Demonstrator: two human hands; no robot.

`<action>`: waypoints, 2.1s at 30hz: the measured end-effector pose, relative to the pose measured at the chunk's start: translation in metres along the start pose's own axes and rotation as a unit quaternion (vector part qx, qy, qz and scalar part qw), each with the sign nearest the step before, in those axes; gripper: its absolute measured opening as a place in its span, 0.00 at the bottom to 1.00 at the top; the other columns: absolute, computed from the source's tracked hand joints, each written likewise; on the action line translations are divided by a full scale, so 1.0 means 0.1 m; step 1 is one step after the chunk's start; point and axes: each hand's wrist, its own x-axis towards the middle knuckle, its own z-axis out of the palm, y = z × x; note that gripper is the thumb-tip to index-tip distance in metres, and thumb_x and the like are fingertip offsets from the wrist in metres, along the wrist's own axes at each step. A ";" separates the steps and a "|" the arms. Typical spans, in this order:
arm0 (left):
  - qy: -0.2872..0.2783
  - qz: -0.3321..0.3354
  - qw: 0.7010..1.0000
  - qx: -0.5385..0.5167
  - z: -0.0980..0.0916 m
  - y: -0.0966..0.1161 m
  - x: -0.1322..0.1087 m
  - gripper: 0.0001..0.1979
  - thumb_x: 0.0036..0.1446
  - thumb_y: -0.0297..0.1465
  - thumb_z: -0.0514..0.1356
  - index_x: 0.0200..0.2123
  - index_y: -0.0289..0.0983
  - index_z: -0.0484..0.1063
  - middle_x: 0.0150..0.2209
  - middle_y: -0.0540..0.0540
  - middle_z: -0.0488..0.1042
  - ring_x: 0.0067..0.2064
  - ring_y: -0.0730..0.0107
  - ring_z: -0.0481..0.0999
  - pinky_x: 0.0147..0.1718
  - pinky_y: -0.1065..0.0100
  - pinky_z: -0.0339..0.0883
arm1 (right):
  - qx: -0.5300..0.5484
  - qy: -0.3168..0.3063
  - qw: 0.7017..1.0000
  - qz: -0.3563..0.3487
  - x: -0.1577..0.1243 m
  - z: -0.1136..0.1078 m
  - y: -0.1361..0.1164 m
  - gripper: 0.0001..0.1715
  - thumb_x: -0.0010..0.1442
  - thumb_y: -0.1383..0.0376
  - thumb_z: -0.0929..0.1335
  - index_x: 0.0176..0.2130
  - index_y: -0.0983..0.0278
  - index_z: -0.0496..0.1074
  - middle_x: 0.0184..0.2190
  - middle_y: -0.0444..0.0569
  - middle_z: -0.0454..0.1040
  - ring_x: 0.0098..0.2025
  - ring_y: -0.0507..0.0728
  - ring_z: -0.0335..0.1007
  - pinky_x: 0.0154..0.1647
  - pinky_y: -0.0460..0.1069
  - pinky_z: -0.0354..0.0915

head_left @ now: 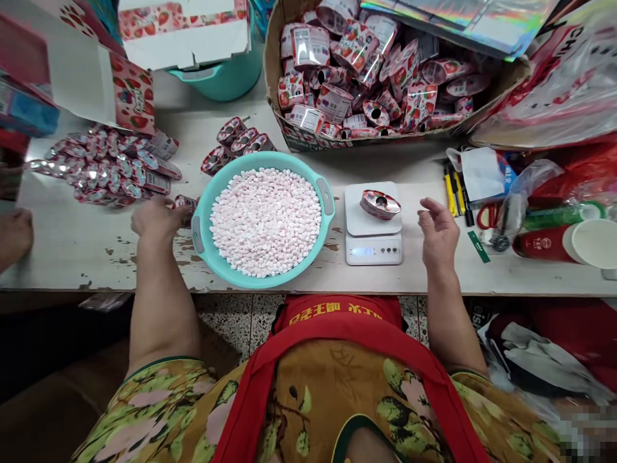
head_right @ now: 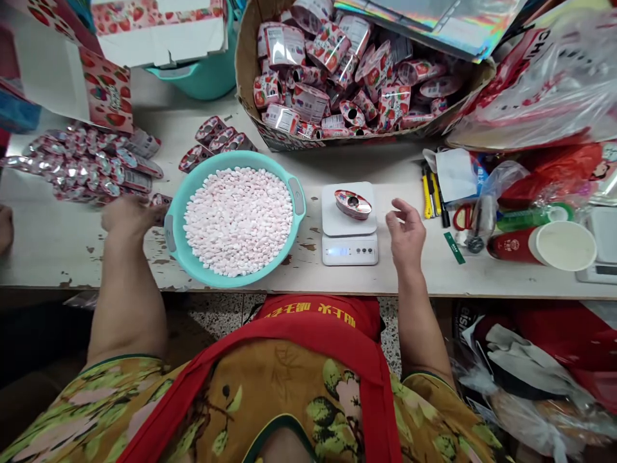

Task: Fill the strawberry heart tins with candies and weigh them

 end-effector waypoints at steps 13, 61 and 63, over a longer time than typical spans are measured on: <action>-0.155 0.401 0.891 -0.147 0.01 1.80 -0.82 0.15 0.56 0.41 0.64 0.41 0.38 0.79 0.40 0.40 0.79 0.40 0.58 0.76 0.38 0.63 0.65 | 0.060 0.079 0.995 0.013 -0.11 -0.10 -0.06 0.24 0.53 0.49 0.77 0.43 0.62 0.78 0.42 0.49 0.81 0.41 0.54 0.79 0.50 0.54 0.75; -0.378 0.193 0.711 -0.561 -0.21 3.37 -1.01 0.11 0.54 0.30 0.69 0.33 0.36 0.67 0.22 0.54 0.65 0.18 0.84 0.54 0.19 0.75 0.37 | -0.347 -0.121 0.925 -0.099 2.51 0.54 -1.14 0.34 0.45 0.58 0.77 0.45 0.80 0.77 0.61 0.60 0.72 0.73 0.69 0.56 0.71 0.64 0.49; -0.372 0.213 0.727 -0.536 -0.21 3.36 -1.00 0.12 0.57 0.32 0.68 0.31 0.36 0.66 0.21 0.55 0.63 0.18 0.84 0.51 0.20 0.74 0.38 | -0.311 -0.126 0.942 -0.002 2.70 0.73 -1.04 0.28 0.39 0.59 0.75 0.31 0.83 0.74 0.63 0.69 0.69 0.75 0.74 0.50 0.70 0.65 0.50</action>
